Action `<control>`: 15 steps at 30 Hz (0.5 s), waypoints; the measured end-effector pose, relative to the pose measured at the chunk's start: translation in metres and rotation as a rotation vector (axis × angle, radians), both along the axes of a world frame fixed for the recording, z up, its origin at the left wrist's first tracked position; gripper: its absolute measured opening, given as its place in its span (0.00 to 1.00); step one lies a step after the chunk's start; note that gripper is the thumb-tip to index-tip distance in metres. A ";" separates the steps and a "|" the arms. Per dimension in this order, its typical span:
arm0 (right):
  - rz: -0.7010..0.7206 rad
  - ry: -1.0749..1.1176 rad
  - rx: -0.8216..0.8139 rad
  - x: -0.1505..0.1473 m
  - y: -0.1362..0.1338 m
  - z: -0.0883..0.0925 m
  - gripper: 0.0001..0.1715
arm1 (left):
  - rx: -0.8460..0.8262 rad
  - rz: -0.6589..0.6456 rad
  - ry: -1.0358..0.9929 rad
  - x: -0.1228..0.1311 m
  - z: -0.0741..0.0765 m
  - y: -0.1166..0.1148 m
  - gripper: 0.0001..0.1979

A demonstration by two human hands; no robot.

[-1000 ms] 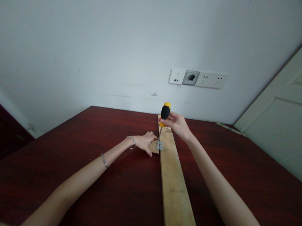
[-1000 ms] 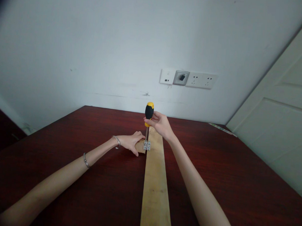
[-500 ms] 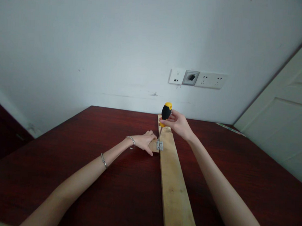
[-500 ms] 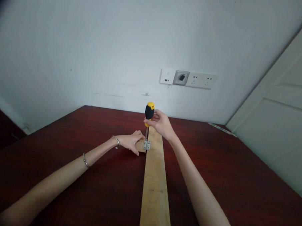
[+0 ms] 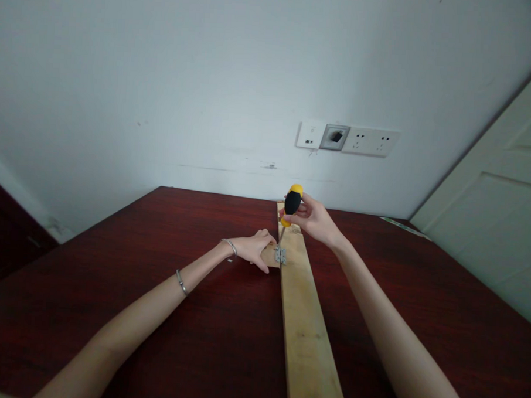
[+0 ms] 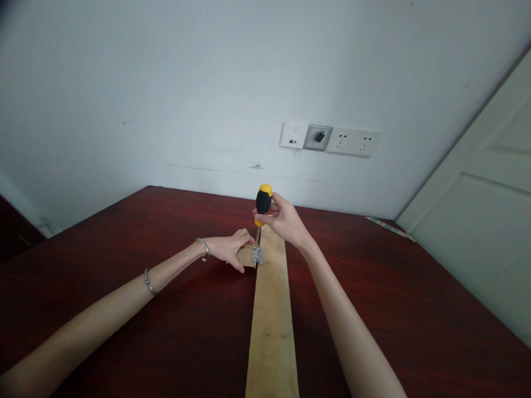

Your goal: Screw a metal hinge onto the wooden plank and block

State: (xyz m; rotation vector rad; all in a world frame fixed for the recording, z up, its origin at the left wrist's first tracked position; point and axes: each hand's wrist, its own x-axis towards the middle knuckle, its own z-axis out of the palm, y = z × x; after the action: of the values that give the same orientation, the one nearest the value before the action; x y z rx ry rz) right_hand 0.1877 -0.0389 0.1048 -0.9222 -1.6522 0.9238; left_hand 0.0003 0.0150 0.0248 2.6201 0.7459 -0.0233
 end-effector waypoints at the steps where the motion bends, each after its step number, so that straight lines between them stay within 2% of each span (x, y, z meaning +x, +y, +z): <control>1: 0.002 -0.001 0.015 0.000 0.001 -0.002 0.21 | 0.001 0.001 -0.001 0.000 0.000 0.000 0.39; 4: 0.019 0.012 0.060 -0.002 0.003 -0.006 0.25 | -0.002 0.001 0.004 0.000 0.001 -0.001 0.38; 9: -0.035 -0.068 0.218 -0.004 0.002 -0.008 0.46 | -0.012 0.008 -0.010 0.000 0.002 -0.002 0.38; 11: -0.085 -0.128 0.297 -0.004 0.001 -0.007 0.47 | -0.016 0.010 -0.013 0.000 0.002 -0.002 0.38; 15: -0.170 -0.234 0.402 -0.004 -0.001 -0.006 0.42 | -0.018 0.009 -0.011 0.000 0.002 -0.002 0.38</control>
State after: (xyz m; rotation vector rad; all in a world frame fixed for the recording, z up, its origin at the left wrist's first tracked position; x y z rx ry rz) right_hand 0.1835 -0.0395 0.0986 -0.8964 -1.8353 0.3571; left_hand 0.0003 0.0127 0.0271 2.5980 0.7508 -0.0130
